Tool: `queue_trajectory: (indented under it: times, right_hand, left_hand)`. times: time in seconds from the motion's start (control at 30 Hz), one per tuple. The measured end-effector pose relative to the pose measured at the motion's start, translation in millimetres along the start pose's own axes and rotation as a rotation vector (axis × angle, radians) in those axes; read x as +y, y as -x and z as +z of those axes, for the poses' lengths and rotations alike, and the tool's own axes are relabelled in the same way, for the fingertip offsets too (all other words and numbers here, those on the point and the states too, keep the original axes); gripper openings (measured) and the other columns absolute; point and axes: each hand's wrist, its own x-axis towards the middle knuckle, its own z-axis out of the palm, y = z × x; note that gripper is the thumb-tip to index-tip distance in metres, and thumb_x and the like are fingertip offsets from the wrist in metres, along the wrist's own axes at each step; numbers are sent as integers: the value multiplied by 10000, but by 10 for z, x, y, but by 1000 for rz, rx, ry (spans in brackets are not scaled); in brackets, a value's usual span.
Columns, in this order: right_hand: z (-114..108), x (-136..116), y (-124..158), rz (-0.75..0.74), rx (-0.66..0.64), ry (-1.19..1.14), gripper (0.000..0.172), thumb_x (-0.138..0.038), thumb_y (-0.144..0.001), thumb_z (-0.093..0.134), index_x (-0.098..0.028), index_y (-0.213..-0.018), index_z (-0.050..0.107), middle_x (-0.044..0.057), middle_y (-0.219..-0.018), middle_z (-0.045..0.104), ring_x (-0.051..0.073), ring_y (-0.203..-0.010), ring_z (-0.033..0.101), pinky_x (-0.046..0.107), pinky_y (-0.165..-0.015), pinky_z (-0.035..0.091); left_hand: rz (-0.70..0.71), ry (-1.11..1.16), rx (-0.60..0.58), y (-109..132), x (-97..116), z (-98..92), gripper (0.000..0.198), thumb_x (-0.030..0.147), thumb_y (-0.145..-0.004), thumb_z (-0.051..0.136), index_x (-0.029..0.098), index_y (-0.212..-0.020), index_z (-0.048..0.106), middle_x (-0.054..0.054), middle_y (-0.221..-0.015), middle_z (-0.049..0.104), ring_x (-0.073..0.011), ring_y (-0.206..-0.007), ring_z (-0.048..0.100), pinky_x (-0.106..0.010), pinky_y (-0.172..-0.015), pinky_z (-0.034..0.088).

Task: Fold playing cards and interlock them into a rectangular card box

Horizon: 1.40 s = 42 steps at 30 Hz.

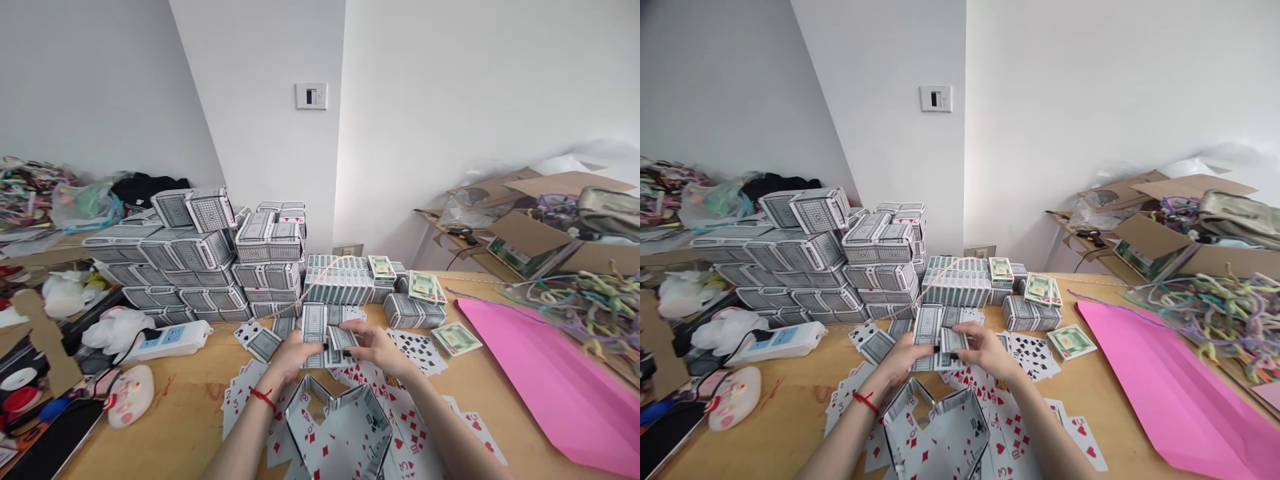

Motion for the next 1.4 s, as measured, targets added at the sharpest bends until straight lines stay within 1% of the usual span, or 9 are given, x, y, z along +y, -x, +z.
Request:
queue_trajectory:
  times: [0.23, 0.3, 0.4, 0.57, 0.7, 0.9, 1.13, 1.27, 1.4]
  right_hand:
    - [1, 27, -10, -43, 41, 88, 489, -380, -668, 686, -218, -1116, 572, 91, -1155, 487, 233, -987, 545, 353, -794, 503]
    - [0, 33, -9, -35, 56, 77, 497, -381, -648, 703, -216, -1100, 580, 93, -1164, 487, 238, -982, 547, 353, -781, 504]
    - [-11, 12, 2, 2, 55, -33, 503, -388, -640, 711, -224, -1095, 575, 93, -1169, 505, 244, -927, 569, 354, -712, 512]
    - [-49, -15, 20, 14, 128, -296, 409, -397, -726, 643, -221, -1090, 578, 94, -1151, 550, 260, -994, 545, 407, -840, 441]
    - [-54, 8, 26, 40, 28, -467, 366, -368, -721, 655, -228, -1054, 600, 90, -1181, 512, 217, -901, 565, 356, -744, 464]
    - [-57, -15, 51, 0, -96, -450, 387, -366, -710, 666, -215, -1061, 608, 91, -1112, 548, 161, -817, 535, 253, -626, 423]
    - [-169, 43, 60, 37, -75, -363, 409, -432, -706, 648, -183, -1029, 617, 106, -1071, 570, 196, -854, 546, 296, -716, 425]
    - [-274, 52, 65, 32, 24, -303, 443, -459, -717, 624, -188, -1067, 591, 111, -1073, 579, 215, -873, 563, 320, -745, 431]
    - [-322, 20, 65, -17, 145, -279, 429, -454, -726, 617, -213, -1079, 580, 111, -1152, 546, 241, -962, 547, 355, -812, 426]
  left_hand:
    - [24, -22, 6, -11, -6, -4, 409, 218, -573, 714, 120, -967, 666, -92, -875, 711, -270, -897, 630, -357, -803, 467]
    - [19, -5, 7, -4, 5, -3, 404, 221, -570, 718, 116, -957, 667, -95, -873, 712, -266, -888, 634, -355, -806, 469]
    - [22, 21, 2, 7, 19, -3, 398, 223, -566, 722, 118, -945, 667, -91, -884, 711, -256, -864, 643, -354, -802, 476]
    - [24, 37, 19, 6, 28, 2, 386, 224, -550, 737, 124, -917, 671, -80, -856, 715, -254, -856, 647, -353, -793, 483]
    - [32, 78, 25, 9, 48, 34, 428, 239, -530, 759, 128, -933, 669, -77, -822, 720, -261, -841, 653, -388, -835, 464]
    - [8, 144, 31, 22, 75, 59, 430, 195, -523, 766, 122, -934, 663, -80, -834, 721, -255, -848, 654, -382, -855, 460]
    - [-69, 256, 62, 41, 60, 23, 383, 157, -544, 745, 121, -908, 631, -101, -830, 717, -271, -798, 666, -404, -767, 506]
    - [-9, 139, 46, 37, 62, 8, 392, 188, -584, 718, 138, -955, 601, -104, -922, 699, -263, -845, 653, -394, -776, 500]
    - [169, -232, 89, 42, 53, 24, 392, 228, -633, 675, 153, -1009, 593, -94, -1019, 662, -250, -948, 607, -374, -839, 465]
